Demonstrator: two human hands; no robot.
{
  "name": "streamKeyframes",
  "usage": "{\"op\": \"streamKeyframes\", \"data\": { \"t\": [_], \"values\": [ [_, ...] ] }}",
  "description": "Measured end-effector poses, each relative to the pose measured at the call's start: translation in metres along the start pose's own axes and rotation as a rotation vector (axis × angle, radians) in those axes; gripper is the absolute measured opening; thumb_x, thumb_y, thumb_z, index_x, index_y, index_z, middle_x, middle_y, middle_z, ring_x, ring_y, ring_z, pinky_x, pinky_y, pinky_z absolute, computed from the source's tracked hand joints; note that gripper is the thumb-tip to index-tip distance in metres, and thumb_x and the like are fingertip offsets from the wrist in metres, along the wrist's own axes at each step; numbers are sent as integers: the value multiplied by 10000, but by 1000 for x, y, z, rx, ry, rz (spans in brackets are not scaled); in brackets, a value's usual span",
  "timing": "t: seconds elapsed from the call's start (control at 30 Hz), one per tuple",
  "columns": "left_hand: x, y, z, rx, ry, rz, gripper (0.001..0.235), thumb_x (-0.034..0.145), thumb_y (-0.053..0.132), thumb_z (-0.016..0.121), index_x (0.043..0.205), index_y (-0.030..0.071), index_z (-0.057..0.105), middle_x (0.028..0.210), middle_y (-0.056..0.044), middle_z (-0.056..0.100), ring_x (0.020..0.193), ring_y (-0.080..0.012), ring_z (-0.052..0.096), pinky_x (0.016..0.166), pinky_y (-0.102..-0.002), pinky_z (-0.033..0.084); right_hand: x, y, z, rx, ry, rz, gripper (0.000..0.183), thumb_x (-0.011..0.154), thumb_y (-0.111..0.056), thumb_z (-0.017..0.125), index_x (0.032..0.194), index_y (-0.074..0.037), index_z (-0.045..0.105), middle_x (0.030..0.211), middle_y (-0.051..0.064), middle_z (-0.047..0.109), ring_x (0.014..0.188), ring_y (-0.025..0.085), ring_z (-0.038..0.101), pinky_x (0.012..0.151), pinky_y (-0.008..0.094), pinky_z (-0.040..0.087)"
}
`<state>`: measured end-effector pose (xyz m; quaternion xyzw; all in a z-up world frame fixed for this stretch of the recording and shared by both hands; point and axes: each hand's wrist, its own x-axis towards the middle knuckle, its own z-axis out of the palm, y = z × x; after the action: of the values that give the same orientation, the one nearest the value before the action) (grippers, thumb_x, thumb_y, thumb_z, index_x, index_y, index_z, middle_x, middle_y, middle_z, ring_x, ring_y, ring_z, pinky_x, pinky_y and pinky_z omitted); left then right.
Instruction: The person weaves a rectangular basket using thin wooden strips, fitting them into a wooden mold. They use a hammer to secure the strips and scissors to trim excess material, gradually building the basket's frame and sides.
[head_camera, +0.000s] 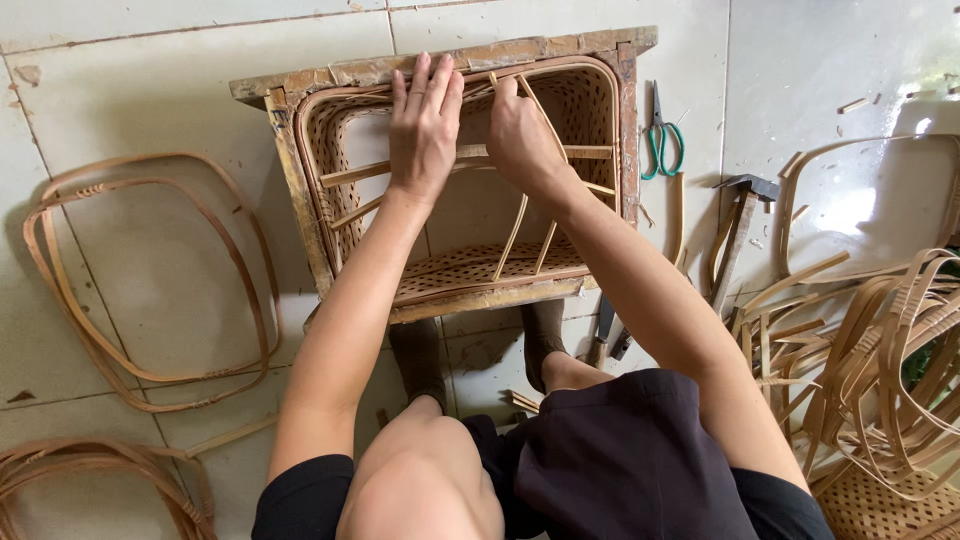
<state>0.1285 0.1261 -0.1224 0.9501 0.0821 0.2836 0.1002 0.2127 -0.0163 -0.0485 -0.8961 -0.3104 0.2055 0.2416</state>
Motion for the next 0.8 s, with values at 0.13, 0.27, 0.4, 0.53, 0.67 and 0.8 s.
{"op": "streamKeyframes", "data": {
  "t": [0.13,0.27,0.4,0.53,0.67,0.8],
  "values": [
    [1,4,5,4,0,-44,284,1026,-5,645,1296,61,706,1446,-102,622,1385,-328,537,1209,-609,306,3,-2,0,89,-24,63,206,907,144,352,1088,149,451,710,326,655,556,380,715,380,391,579],
    [2,11,1,-91,38,-123,247,1057,-5,594,1252,83,718,1424,-76,643,1390,-310,543,1229,-621,260,0,11,3,11,51,-30,126,913,115,415,1023,137,473,739,360,648,635,422,714,466,401,611],
    [7,13,-8,-113,6,-170,224,1049,35,563,1189,80,733,1387,-81,670,1367,-325,561,1198,-641,273,2,19,4,-41,73,-121,110,870,91,480,977,121,482,738,363,648,678,474,701,538,455,598],
    [15,13,-11,-121,25,-181,174,1057,97,591,1123,88,751,1320,-65,708,1320,-330,594,1171,-662,304,7,19,6,-58,-6,-109,100,899,94,468,994,120,485,762,356,655,691,458,722,536,455,595],
    [14,13,-11,-99,41,-175,159,1050,134,614,1079,101,767,1265,-55,736,1269,-334,627,1134,-673,342,7,14,8,-94,-100,-75,95,935,91,436,1010,125,483,765,345,651,676,409,737,473,390,616],
    [17,8,-6,-85,70,-167,111,1020,137,678,1068,124,778,1234,-34,748,1238,-319,651,1104,-658,394,10,6,5,-77,-86,-121,154,918,83,422,1049,134,486,750,340,657,647,385,731,452,362,597]
  ]
}}
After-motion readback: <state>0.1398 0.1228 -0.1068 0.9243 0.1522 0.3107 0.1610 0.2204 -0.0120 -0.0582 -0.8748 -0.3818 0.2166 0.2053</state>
